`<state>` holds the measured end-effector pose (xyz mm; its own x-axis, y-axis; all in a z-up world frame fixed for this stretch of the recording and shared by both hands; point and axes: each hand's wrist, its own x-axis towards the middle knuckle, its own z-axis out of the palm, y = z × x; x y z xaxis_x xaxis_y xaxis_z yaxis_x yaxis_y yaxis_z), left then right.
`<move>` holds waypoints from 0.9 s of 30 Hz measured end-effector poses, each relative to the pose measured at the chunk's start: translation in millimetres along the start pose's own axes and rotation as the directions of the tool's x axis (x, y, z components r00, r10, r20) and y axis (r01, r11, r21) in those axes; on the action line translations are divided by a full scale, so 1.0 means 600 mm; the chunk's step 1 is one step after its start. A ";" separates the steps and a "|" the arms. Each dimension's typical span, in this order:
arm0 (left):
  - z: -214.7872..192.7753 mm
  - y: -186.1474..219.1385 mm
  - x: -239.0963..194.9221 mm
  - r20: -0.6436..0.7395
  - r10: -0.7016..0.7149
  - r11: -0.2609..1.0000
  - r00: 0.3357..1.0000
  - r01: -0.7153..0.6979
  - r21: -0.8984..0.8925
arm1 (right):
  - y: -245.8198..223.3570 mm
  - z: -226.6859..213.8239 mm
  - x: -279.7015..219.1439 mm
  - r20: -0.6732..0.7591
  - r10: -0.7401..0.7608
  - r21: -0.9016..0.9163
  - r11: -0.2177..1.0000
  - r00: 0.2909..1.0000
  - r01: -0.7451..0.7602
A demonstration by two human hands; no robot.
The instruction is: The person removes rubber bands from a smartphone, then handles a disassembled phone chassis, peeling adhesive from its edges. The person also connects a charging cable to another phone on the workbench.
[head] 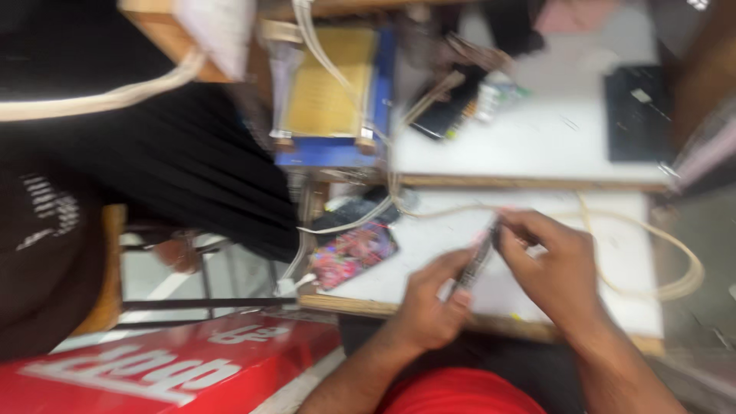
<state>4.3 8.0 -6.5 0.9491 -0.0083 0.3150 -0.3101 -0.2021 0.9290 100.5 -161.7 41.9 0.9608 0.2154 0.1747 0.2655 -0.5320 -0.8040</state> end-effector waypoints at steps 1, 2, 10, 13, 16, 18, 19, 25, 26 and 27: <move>-0.001 0.004 -0.002 -0.035 0.058 0.995 0.998 -0.055 0.083 | 0.003 0.003 0.001 -0.004 -0.053 0.000 0.999 0.999 0.053; -0.005 0.008 -0.005 -0.033 0.065 0.991 0.997 -0.060 0.122 | 0.009 0.006 -0.003 0.001 -0.039 -0.051 0.998 0.999 0.039; -0.009 0.017 -0.038 0.014 0.075 0.981 0.997 -0.077 0.179 | 0.250 0.053 0.003 0.118 0.009 0.101 0.995 0.993 -0.021; -0.018 0.019 -0.038 0.038 0.068 0.978 0.997 -0.074 0.195 | 0.334 0.055 0.050 0.326 -0.075 0.204 0.979 0.942 0.007; -0.020 0.012 -0.046 0.025 0.084 0.967 0.996 -0.088 0.239 | 0.361 0.056 0.052 0.319 -0.072 0.039 0.997 0.945 0.063; -0.012 -0.002 -0.047 0.008 0.074 0.977 0.997 -0.074 0.198 | 0.344 0.053 0.041 0.226 0.016 0.025 0.999 0.974 -0.022; -0.010 -0.011 -0.049 -0.006 0.052 0.987 0.999 -0.050 0.154 | 0.325 0.057 0.027 0.179 0.063 0.021 0.997 0.982 -0.068; 0.029 -0.054 -0.057 0.159 -0.189 0.673 0.969 0.246 -0.698 | 0.205 0.062 -0.029 0.049 0.027 0.252 0.967 0.998 -0.038; 0.033 -0.058 -0.058 0.190 -0.203 0.591 0.961 0.275 -0.759 | 0.196 0.058 -0.025 0.070 0.017 0.251 0.967 0.997 -0.034; 0.035 -0.062 -0.058 0.207 -0.203 0.571 0.957 0.287 -0.769 | 0.192 0.053 -0.024 0.087 0.010 0.250 0.968 0.996 -0.032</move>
<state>-16.1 -5.1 -56.0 0.9828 -0.1694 0.0730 0.0522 0.6353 0.7705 114.7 -200.2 -71.3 0.9527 0.2805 0.1165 0.2065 -0.3170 -0.9257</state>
